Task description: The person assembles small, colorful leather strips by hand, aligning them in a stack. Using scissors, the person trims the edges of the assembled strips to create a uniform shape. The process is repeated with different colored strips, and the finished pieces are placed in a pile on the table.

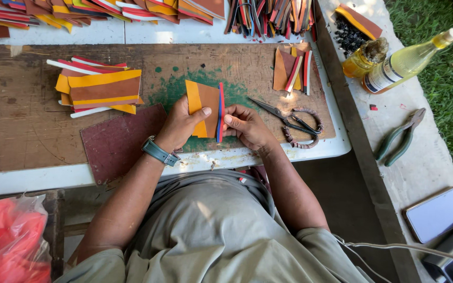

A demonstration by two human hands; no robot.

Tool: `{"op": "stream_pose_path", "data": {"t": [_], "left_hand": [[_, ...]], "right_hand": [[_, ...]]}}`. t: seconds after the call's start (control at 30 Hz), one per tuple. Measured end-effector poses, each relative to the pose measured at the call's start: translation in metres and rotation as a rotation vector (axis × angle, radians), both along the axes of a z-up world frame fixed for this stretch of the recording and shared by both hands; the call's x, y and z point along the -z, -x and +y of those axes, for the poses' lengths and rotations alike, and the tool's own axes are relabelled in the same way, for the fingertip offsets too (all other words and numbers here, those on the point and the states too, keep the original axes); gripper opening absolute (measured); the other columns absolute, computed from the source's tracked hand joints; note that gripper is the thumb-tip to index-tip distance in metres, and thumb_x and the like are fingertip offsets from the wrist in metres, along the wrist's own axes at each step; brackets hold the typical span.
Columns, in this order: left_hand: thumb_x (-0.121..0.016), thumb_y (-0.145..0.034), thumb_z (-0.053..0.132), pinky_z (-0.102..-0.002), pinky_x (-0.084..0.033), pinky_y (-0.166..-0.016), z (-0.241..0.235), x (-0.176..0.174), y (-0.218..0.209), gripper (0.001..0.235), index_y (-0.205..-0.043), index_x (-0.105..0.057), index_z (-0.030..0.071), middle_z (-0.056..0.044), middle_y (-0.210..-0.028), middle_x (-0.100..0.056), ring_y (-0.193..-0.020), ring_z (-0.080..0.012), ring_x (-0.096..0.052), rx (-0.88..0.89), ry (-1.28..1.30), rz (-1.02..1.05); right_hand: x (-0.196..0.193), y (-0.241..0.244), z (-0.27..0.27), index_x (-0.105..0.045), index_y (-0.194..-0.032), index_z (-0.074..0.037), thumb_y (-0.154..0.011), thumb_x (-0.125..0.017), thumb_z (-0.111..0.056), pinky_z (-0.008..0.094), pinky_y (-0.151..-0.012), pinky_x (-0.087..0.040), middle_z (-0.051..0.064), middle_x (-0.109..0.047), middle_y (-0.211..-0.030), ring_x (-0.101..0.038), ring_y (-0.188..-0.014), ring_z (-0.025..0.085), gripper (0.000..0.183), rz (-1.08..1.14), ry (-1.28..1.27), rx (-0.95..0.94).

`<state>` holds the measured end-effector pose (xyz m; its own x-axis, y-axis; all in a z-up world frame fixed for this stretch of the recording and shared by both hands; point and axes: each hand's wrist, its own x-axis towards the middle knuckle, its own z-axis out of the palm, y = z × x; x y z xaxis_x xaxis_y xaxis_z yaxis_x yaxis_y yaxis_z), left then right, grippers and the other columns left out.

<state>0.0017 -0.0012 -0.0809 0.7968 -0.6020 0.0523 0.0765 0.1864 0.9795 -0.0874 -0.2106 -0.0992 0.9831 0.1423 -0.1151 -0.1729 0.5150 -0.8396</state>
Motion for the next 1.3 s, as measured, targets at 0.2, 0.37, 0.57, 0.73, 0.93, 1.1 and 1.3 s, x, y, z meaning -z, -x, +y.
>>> {"op": "stream_pose_path", "data": {"t": [0.2,0.37,0.57,0.73,0.93,1.1,1.3], "left_hand": [[-0.079,-0.085,0.003,-0.03,-0.059,-0.087,-0.002,-0.034,0.014,0.034,-0.116,-0.065,0.0,-0.005,-0.108,-0.074,-0.096,-0.0115,-0.07,0.056,-0.053,-0.007],[-0.08,-0.083,0.005,-0.03,-0.061,-0.078,0.006,-0.052,0.018,0.032,-0.111,-0.067,0.0,-0.006,-0.101,-0.074,-0.087,-0.0112,-0.071,0.218,-0.104,0.044],[-0.085,-0.089,0.006,-0.029,-0.057,-0.081,-0.002,-0.068,0.011,0.025,-0.103,-0.065,-0.003,-0.007,-0.098,-0.072,-0.089,-0.0116,-0.067,0.241,0.05,0.033],[-0.083,-0.081,0.012,-0.027,-0.056,-0.086,-0.005,-0.083,0.011,0.035,-0.11,-0.067,0.001,-0.003,-0.1,-0.073,-0.093,-0.0096,-0.068,0.244,-0.032,-0.045],[-0.083,-0.084,0.015,-0.027,-0.055,-0.082,-0.002,-0.098,0.013,0.031,-0.107,-0.068,-0.001,-0.004,-0.097,-0.072,-0.089,-0.0096,-0.065,0.258,-0.108,-0.099],[-0.082,-0.085,0.012,-0.026,-0.055,-0.084,-0.003,-0.099,0.019,0.034,-0.111,-0.063,0.0,-0.003,-0.099,-0.071,-0.092,-0.009,-0.065,0.294,-0.064,-0.038],[-0.081,-0.083,0.01,-0.026,-0.057,-0.085,-0.005,-0.104,0.024,0.041,-0.117,-0.06,0.002,-0.002,-0.104,-0.068,-0.095,-0.0077,-0.065,0.221,-0.112,-0.162]], "right_hand": [[-0.012,0.008,0.004,-0.068,-0.107,-0.001,-0.093,-0.079,-0.009,0.029,-0.073,-0.059,0.004,-0.071,-0.097,-0.067,-0.082,0.011,0.02,-0.059,0.042,0.046],[-0.03,0.022,-0.023,-0.067,-0.104,-0.003,-0.089,-0.081,-0.003,0.023,-0.066,-0.052,0.0,-0.069,-0.089,-0.062,-0.076,0.008,0.02,0.003,0.168,-0.164],[-0.064,0.028,-0.019,-0.064,-0.115,-0.005,-0.086,-0.082,-0.004,0.022,-0.076,-0.057,0.0,-0.066,-0.099,-0.065,-0.085,0.008,0.034,-0.176,0.277,-0.075],[-0.083,0.024,-0.02,-0.064,-0.12,-0.005,-0.087,-0.077,-0.011,0.03,-0.075,-0.062,0.007,-0.07,-0.101,-0.072,-0.086,0.016,0.036,-0.064,0.138,-0.042],[-0.083,0.021,-0.015,-0.06,-0.114,-0.002,-0.092,-0.079,-0.001,0.029,-0.083,-0.061,0.007,-0.07,-0.105,-0.069,-0.095,0.014,0.03,-0.221,0.144,-0.092],[-0.08,0.028,-0.021,-0.061,-0.109,-0.003,-0.086,-0.079,0.0,0.029,-0.081,-0.062,0.005,-0.07,-0.1,-0.07,-0.09,0.012,0.029,-0.154,0.091,-0.081],[-0.068,0.026,-0.018,-0.062,-0.104,-0.003,-0.086,-0.082,0.004,0.024,-0.078,-0.058,0.002,-0.068,-0.096,-0.065,-0.086,0.008,0.028,-0.177,0.094,0.024]]}}
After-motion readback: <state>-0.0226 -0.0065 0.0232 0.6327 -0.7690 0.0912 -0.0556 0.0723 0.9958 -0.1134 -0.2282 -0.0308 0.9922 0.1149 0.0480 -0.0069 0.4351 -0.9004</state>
